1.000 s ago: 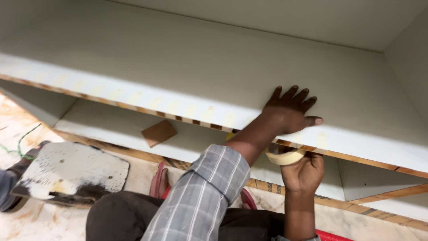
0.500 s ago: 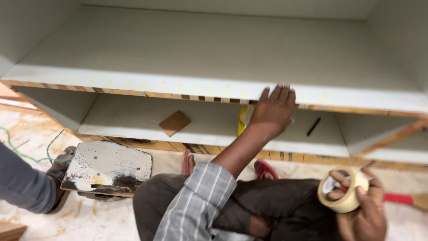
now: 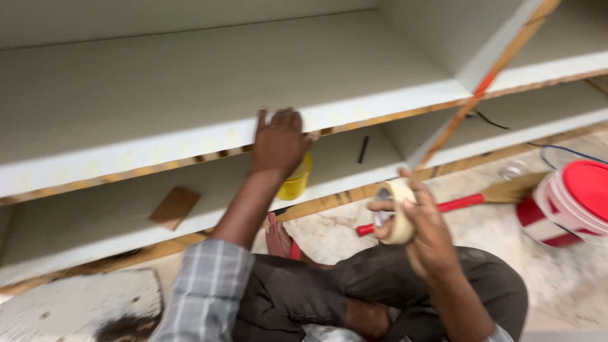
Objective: The person applies masking tape to the edges of a white wooden cabinet. They sit on the floor and use both hands to unroll and press the tape along the front and side edges of the furniture.
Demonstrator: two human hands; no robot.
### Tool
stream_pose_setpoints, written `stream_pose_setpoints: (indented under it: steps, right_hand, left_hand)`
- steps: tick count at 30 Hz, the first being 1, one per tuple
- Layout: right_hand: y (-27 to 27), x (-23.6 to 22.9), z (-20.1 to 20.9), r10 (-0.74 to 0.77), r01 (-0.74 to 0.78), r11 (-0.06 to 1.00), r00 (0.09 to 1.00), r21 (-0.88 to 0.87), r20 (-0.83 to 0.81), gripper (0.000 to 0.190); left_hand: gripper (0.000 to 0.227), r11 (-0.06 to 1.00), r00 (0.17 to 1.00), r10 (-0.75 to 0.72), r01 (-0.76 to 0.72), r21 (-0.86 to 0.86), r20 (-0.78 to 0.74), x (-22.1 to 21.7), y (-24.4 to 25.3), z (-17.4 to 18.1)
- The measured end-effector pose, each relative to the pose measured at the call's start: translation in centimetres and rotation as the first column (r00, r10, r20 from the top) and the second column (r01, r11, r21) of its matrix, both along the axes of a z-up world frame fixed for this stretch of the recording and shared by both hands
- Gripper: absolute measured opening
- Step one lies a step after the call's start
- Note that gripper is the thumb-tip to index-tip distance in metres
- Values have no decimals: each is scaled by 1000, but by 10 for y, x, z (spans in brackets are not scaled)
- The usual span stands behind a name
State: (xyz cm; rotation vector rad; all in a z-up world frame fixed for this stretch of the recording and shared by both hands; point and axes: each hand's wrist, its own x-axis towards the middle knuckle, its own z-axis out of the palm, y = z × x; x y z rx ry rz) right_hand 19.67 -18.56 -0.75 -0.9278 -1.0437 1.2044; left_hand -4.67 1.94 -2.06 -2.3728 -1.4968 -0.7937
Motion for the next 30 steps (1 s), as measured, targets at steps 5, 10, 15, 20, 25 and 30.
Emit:
stream_pose_setpoints:
  steps: [5, 10, 15, 20, 25, 30]
  right_hand:
    - [32, 22, 0, -14, 14, 1000, 991, 3, 129, 66]
    - [66, 59, 2, -60, 56, 998, 983, 27, 173, 69]
    - [95, 86, 19, 43, -40, 999, 965, -17, 258, 71]
    - [124, 108, 37, 222, -266, 961, 903, 72, 367, 74]
    - [133, 106, 25, 226, -254, 965, 935, 71, 274, 77]
    - [131, 105, 11, 238, -262, 963, 932, 56, 272, 80]
  left_hand:
    - [59, 999, 997, 29, -27, -22, 70, 7, -9, 15]
    - [49, 990, 994, 105, -104, -94, 8, 16, -14, 32]
    - [41, 921, 983, 157, -179, -346, -91, 48, -15, 63]
    - [47, 907, 864, -123, 297, -298, 488, 109, -27, 66]
    - [45, 787, 775, -121, 456, -416, 621, 158, -23, 64]
    - [37, 711, 632, -10, 550, -439, 775, 171, -20, 56]
